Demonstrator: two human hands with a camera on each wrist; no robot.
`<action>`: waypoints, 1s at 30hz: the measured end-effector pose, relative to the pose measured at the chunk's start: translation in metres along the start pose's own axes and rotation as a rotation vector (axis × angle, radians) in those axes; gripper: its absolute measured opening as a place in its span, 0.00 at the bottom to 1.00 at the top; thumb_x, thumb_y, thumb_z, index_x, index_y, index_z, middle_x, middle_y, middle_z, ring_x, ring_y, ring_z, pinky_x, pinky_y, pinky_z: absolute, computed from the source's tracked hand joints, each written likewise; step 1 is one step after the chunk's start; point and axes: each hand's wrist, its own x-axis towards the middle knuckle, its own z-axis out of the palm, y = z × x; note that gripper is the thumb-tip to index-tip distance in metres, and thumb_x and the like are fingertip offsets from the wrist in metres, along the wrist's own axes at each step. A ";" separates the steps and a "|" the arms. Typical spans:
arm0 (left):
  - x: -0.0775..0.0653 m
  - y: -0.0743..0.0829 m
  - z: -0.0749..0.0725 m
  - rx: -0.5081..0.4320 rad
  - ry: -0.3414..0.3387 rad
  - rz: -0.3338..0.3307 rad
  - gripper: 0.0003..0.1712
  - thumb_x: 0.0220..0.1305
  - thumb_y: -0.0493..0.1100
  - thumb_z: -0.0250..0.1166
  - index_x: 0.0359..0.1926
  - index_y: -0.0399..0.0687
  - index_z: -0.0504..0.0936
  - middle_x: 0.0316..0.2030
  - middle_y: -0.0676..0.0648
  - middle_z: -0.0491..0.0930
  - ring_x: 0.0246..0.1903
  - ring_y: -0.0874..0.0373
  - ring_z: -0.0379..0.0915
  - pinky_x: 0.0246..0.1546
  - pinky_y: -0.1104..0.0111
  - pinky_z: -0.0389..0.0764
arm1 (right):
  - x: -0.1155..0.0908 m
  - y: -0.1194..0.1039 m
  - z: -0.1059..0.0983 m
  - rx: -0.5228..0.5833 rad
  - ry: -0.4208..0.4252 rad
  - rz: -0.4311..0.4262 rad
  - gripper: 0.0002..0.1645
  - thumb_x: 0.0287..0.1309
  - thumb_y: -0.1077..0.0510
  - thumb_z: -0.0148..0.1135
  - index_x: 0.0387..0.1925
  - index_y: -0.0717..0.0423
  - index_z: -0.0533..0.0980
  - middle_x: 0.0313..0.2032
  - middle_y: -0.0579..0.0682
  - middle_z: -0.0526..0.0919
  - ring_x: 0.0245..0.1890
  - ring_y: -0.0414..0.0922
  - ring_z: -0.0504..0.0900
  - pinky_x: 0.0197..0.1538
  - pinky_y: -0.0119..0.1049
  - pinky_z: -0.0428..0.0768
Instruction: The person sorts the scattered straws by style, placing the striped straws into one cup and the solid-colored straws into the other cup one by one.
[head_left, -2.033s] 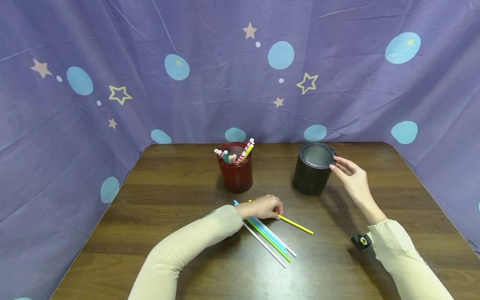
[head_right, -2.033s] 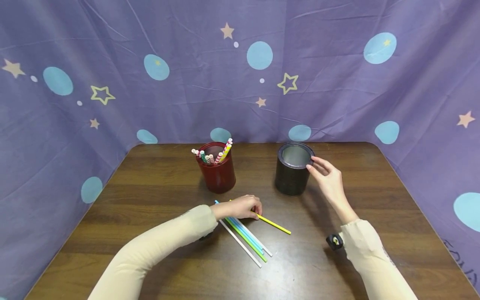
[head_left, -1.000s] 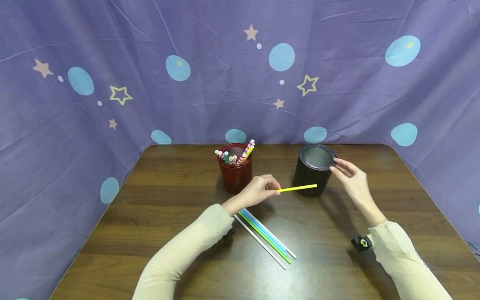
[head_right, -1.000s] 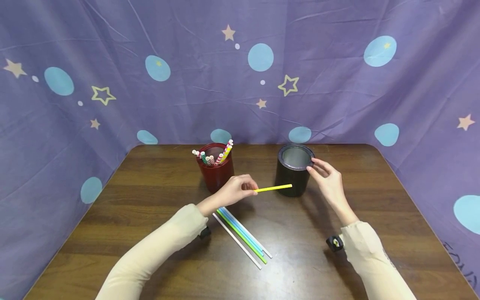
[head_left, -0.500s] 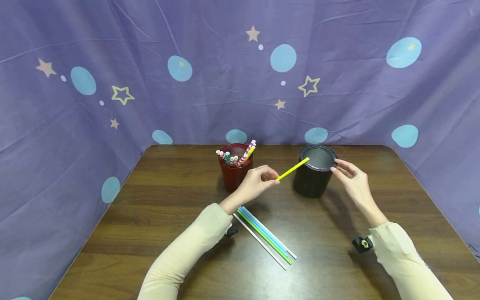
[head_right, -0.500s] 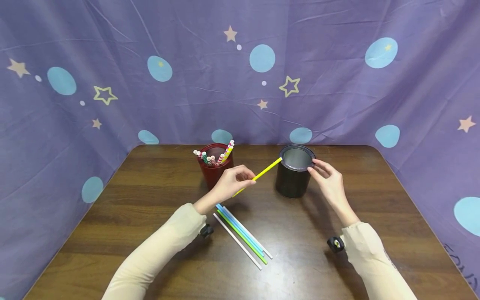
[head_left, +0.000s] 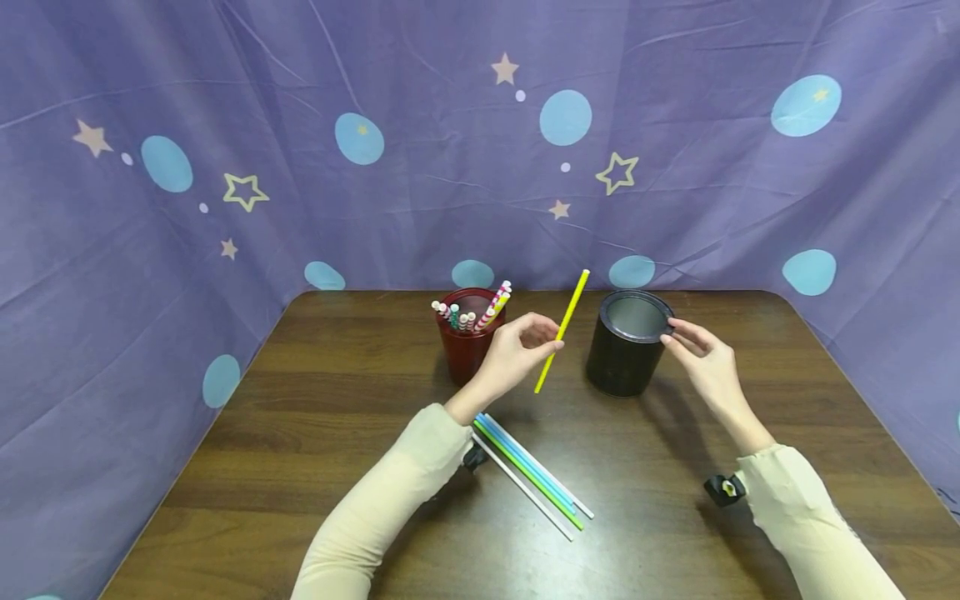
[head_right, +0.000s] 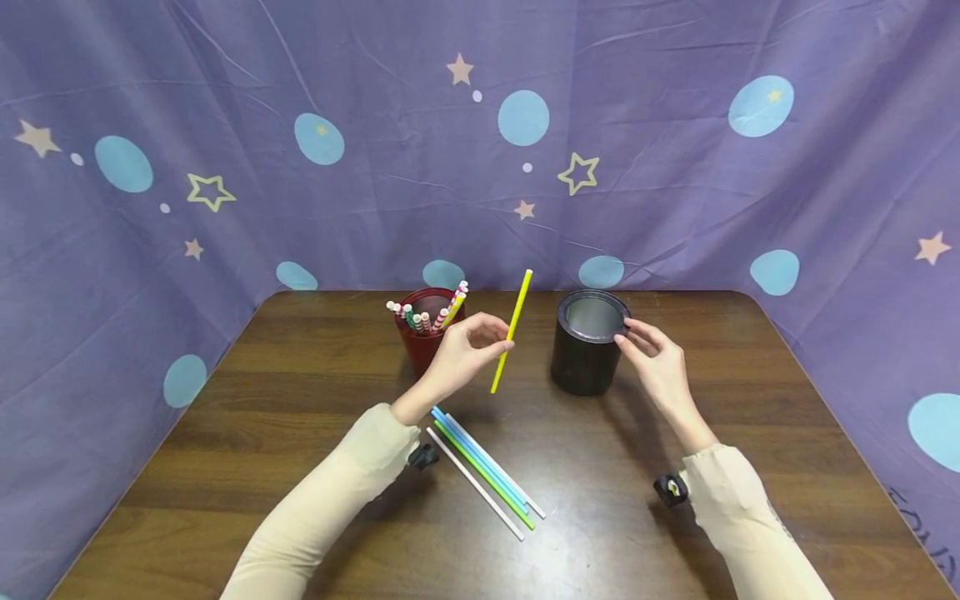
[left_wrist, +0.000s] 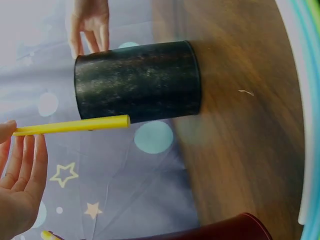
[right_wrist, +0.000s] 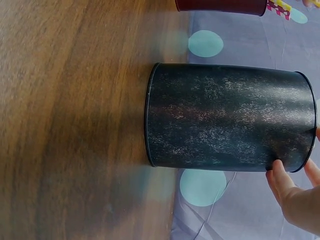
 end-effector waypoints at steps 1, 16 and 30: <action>0.001 0.001 0.000 -0.009 0.008 -0.003 0.10 0.49 0.34 0.66 0.34 0.35 0.77 0.29 0.42 0.80 0.29 0.58 0.75 0.29 0.74 0.76 | 0.000 0.000 0.000 0.005 0.001 0.001 0.24 0.48 0.49 0.64 0.50 0.44 0.74 0.50 0.43 0.76 0.48 0.38 0.76 0.42 0.20 0.74; 0.013 0.052 0.001 -0.247 0.188 -0.044 0.11 0.49 0.25 0.61 0.36 0.25 0.72 0.30 0.30 0.76 0.28 0.64 0.72 0.32 0.68 0.79 | -0.002 -0.005 0.001 0.024 0.010 0.022 0.24 0.48 0.50 0.64 0.50 0.46 0.74 0.50 0.43 0.76 0.47 0.37 0.76 0.43 0.20 0.74; 0.035 0.056 0.021 -0.430 0.240 0.082 0.11 0.49 0.21 0.59 0.35 0.22 0.69 0.30 0.27 0.74 0.27 0.66 0.73 0.33 0.59 0.80 | -0.004 -0.008 0.002 0.028 0.023 0.030 0.24 0.48 0.50 0.64 0.50 0.46 0.75 0.48 0.45 0.77 0.46 0.36 0.76 0.42 0.20 0.74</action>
